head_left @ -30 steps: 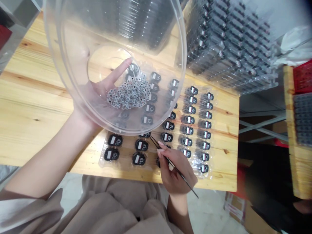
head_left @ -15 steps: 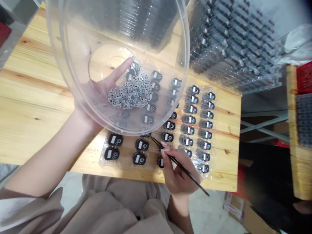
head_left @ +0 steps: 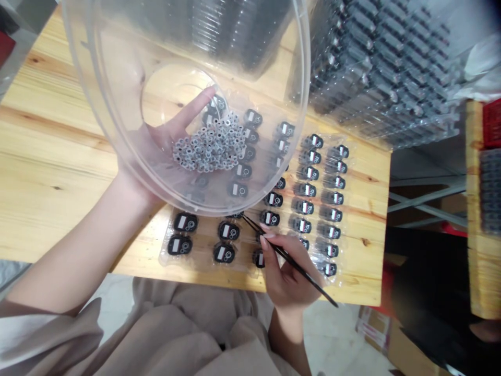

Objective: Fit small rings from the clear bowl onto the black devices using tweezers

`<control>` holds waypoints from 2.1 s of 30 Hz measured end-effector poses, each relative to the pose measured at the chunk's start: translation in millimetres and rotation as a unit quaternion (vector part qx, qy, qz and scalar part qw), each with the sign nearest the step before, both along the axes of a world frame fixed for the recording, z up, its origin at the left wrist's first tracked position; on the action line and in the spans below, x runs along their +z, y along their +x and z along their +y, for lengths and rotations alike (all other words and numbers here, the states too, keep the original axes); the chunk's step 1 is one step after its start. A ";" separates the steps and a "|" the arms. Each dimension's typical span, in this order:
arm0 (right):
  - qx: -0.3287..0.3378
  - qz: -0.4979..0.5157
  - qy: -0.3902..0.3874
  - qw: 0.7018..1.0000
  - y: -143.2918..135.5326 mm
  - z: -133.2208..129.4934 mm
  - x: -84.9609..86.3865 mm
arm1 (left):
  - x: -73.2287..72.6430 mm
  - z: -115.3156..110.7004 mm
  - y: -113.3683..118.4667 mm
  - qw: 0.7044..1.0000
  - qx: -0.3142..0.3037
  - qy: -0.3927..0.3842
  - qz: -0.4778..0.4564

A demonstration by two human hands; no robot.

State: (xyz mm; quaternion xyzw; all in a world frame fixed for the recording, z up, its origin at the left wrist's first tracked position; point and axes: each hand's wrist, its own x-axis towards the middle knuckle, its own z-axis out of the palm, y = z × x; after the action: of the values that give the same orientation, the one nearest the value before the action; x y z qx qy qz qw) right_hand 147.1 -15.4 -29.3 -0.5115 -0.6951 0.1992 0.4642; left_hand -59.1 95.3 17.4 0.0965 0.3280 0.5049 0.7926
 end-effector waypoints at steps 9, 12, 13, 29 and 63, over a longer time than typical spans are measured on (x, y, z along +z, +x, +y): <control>-0.020 0.003 -0.001 1.000 1.0 -1.6 -1.1 | -3.6 -0.6 -1.2 1.000 -0.012 0.016 0.001; -0.016 0.006 -0.021 1.000 0.6 -1.6 -2.0 | -4.2 -1.3 -1.7 1.000 -0.017 0.022 0.004; -0.014 0.008 -0.028 0.999 0.3 -1.6 -2.3 | -4.6 -1.3 -2.1 1.000 -0.018 0.022 0.005; -0.033 0.044 -0.011 0.998 -1.8 0.9 -3.3 | -2.6 1.2 0.3 1.000 -0.009 0.007 0.012; -0.056 0.039 -0.023 0.997 -1.8 1.2 -5.6 | -2.5 1.0 2.7 1.000 0.005 -0.024 -0.015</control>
State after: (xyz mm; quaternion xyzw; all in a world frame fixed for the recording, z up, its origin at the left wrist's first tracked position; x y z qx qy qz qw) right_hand 145.3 -14.2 -34.9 -0.5522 -0.6419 0.2084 0.4895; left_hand -56.4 96.3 14.9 0.0682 0.3283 0.5022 0.7971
